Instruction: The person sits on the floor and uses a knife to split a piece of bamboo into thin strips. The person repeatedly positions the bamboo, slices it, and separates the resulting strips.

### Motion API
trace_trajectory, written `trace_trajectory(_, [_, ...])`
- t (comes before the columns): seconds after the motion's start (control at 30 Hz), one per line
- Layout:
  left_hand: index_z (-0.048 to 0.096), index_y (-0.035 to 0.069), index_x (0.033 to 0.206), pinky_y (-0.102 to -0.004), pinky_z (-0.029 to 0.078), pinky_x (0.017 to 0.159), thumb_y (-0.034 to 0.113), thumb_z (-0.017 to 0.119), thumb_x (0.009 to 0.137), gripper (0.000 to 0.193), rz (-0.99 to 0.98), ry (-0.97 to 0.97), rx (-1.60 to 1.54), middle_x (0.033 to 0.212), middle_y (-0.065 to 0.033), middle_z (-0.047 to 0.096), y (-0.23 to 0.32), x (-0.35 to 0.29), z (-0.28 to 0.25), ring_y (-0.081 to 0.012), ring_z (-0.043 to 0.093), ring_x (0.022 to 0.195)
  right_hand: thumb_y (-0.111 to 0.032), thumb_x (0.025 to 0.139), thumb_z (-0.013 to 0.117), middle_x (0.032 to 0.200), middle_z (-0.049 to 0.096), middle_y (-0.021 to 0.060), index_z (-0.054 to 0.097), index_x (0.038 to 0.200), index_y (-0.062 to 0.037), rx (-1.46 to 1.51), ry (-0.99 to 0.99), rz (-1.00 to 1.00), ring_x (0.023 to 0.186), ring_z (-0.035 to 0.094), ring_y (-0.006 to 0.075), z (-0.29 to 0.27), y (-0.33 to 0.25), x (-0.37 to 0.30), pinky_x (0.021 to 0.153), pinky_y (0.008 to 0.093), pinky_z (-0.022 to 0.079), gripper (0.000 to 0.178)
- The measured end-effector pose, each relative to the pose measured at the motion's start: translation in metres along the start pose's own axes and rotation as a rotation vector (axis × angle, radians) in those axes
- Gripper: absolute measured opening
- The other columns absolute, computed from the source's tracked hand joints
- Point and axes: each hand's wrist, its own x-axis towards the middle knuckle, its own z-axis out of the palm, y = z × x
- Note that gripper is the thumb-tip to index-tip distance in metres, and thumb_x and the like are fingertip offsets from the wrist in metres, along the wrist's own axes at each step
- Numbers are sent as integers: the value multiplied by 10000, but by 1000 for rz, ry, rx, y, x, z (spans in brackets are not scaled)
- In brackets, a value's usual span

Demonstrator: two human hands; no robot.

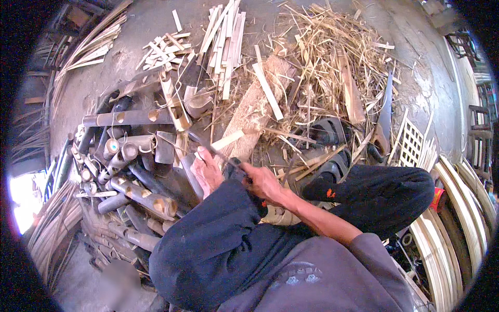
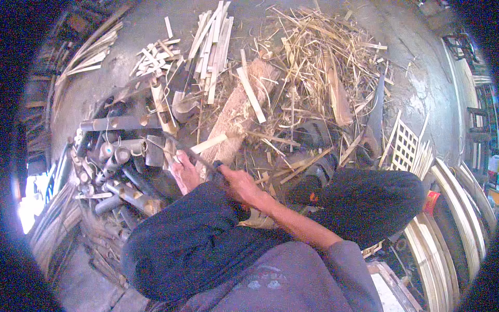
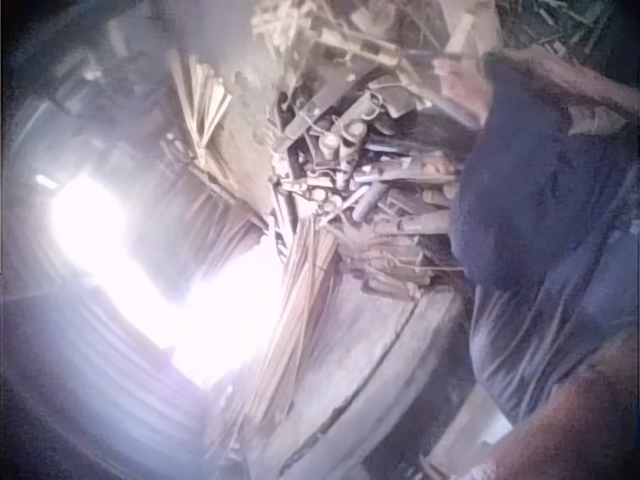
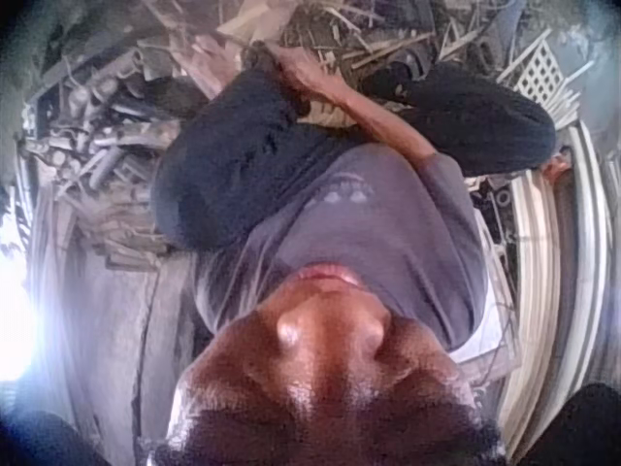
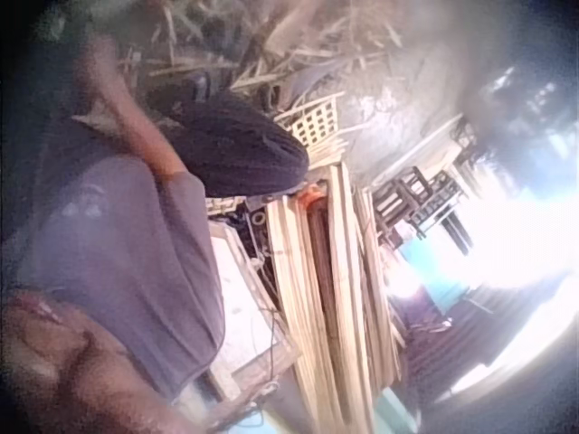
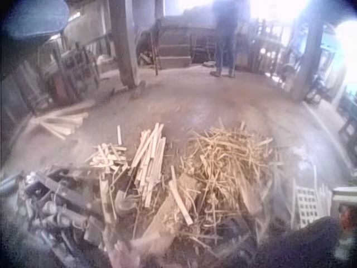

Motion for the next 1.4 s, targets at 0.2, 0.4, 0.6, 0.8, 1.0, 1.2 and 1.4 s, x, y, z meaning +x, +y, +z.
trace_trajectory(0.2, [617,-116,894,-486,453,655,301,370,990,493,32,103,93,794,-287,631,7,-6,6,-466,595,735,-166,806,591,773,620,251,557,1073,-73,11,-101,-11,740,618,441,-27,-18,-2,638,498,468,285])
trace_trajectory(0.4, [629,-131,889,-408,513,695,301,361,996,520,-153,78,-311,814,-244,683,6,0,13,-362,677,780,-257,841,601,842,651,230,543,1115,-81,-135,-83,188,797,627,453,-19,22,24,704,547,498,331])
trace_trajectory(0.6, [620,-110,892,-466,456,694,312,357,996,508,-125,47,-271,819,-268,661,36,7,4,-427,626,764,-241,842,595,835,647,238,568,1047,-73,-129,-5,206,798,629,451,-24,51,18,703,545,504,267])
trace_trajectory(0.8, [588,-89,1002,-515,395,777,373,342,995,523,-97,-73,-20,942,-298,612,14,4,-11,-454,554,885,-153,795,626,780,624,240,541,1075,-84,-41,-132,-34,745,612,434,-28,-44,6,652,515,479,300])
trace_trajectory(1.0, [577,-72,850,-477,387,601,277,367,1002,435,22,-48,-160,746,-284,581,-5,13,-6,-454,548,699,-190,804,654,854,656,174,535,1090,-137,-170,-35,8,789,624,411,-7,7,16,656,504,499,314])
trace_trajectory(1.2, [594,-71,890,-490,430,661,283,384,994,424,11,118,-76,787,-288,607,-45,16,3,-448,579,774,-255,833,630,787,657,186,522,1090,-125,-342,-3,22,740,644,415,-4,24,16,628,533,517,308])
trace_trajectory(1.4, [505,-62,1189,-406,482,734,230,408,984,369,-176,-132,-154,899,-211,647,-20,6,5,-354,629,850,-214,821,594,875,652,235,584,1026,-56,-338,129,132,823,646,411,-18,70,6,713,522,521,260])
